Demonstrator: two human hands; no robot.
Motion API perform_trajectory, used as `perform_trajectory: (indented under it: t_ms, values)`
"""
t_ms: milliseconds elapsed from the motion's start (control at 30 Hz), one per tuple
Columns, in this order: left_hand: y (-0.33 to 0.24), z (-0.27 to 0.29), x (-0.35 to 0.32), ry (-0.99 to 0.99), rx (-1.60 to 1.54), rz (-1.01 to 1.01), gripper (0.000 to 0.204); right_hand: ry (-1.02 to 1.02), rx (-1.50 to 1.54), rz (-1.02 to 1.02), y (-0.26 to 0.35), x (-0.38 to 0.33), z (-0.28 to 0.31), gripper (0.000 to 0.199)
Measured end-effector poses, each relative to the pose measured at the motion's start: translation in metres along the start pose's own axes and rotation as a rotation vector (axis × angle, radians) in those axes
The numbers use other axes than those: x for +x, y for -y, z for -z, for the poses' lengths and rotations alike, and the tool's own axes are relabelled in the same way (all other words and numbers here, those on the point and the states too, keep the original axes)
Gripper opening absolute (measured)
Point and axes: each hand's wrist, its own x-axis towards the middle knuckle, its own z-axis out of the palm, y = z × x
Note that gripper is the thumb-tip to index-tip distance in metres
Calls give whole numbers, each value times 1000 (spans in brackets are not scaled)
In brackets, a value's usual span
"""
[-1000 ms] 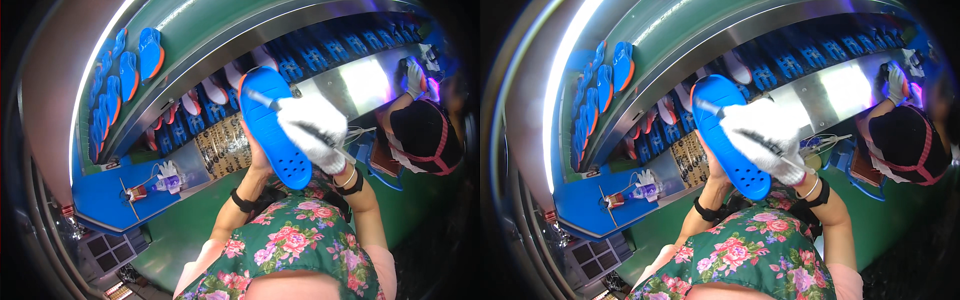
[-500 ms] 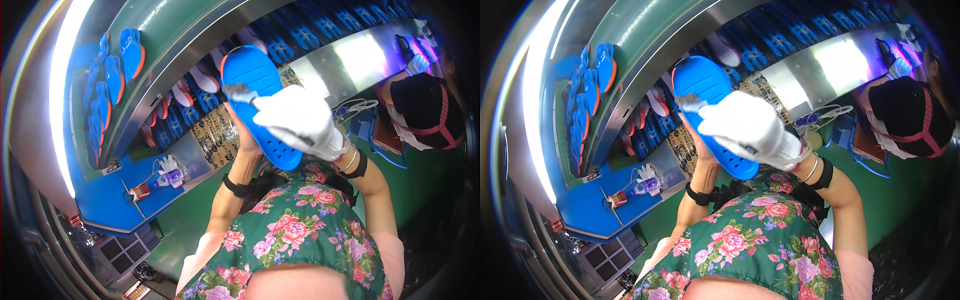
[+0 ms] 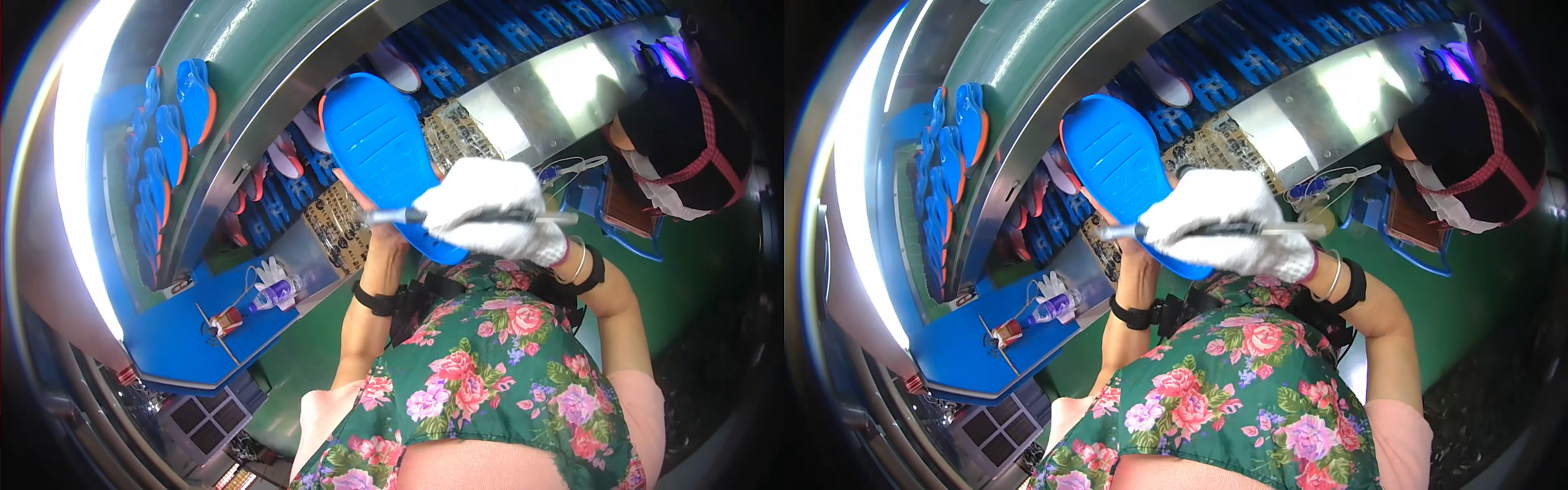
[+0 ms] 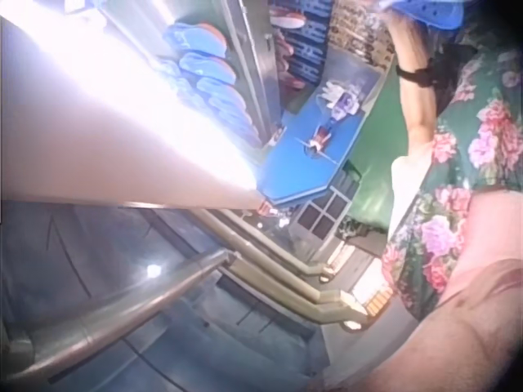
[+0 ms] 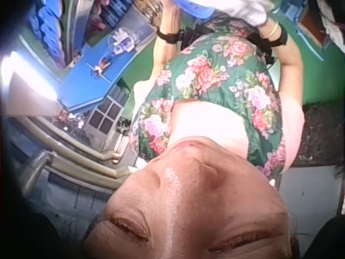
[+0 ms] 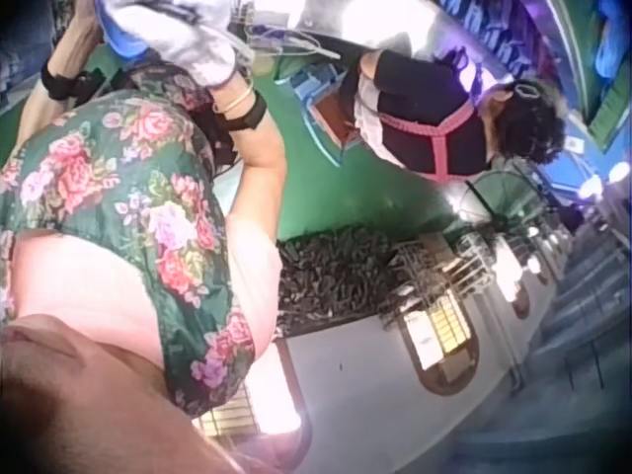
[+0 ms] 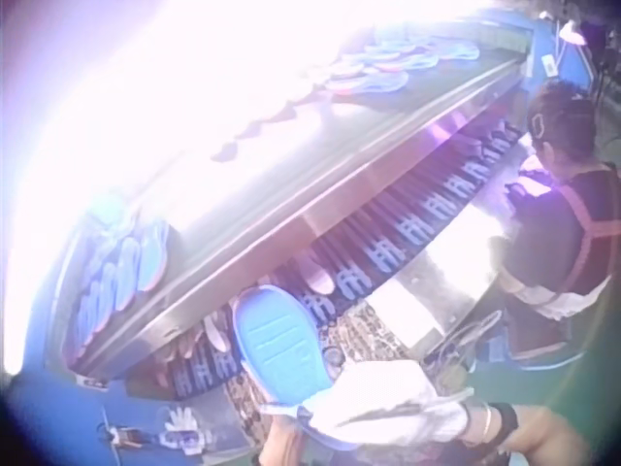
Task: The person picks up a blue shoe sole from a conveyor belt, applies a liquid to its surface using a brush, and places it back onto the belt, repeating the process for several soles.
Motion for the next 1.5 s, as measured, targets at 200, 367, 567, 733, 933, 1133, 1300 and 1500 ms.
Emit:
perform_trajectory:
  t_ms: [200,367,567,733,933,1133,1300,1500]
  values:
    - [2,-16,7,-326,9,-8,120,14,-400,209,1,-7,-4,28]
    - [1,-1,9,-301,-130,-109,117,70,-163,138,0,-7,1,29]
    - [-3,-5,27,-288,-110,-156,114,85,-388,169,-1,-24,-7,33]
    - [-9,3,27,-257,-150,-155,112,60,-135,87,0,-11,10,28]
    - [-17,8,31,-292,-108,-34,115,154,-317,114,0,-33,-1,29]
    - [-26,12,34,-238,-136,110,117,68,-167,26,0,-19,13,23]
    - [-32,21,44,-173,-12,285,118,170,-402,211,-6,-45,-4,27]
    - [-31,22,46,-34,-37,446,116,207,88,34,-6,-31,18,25]
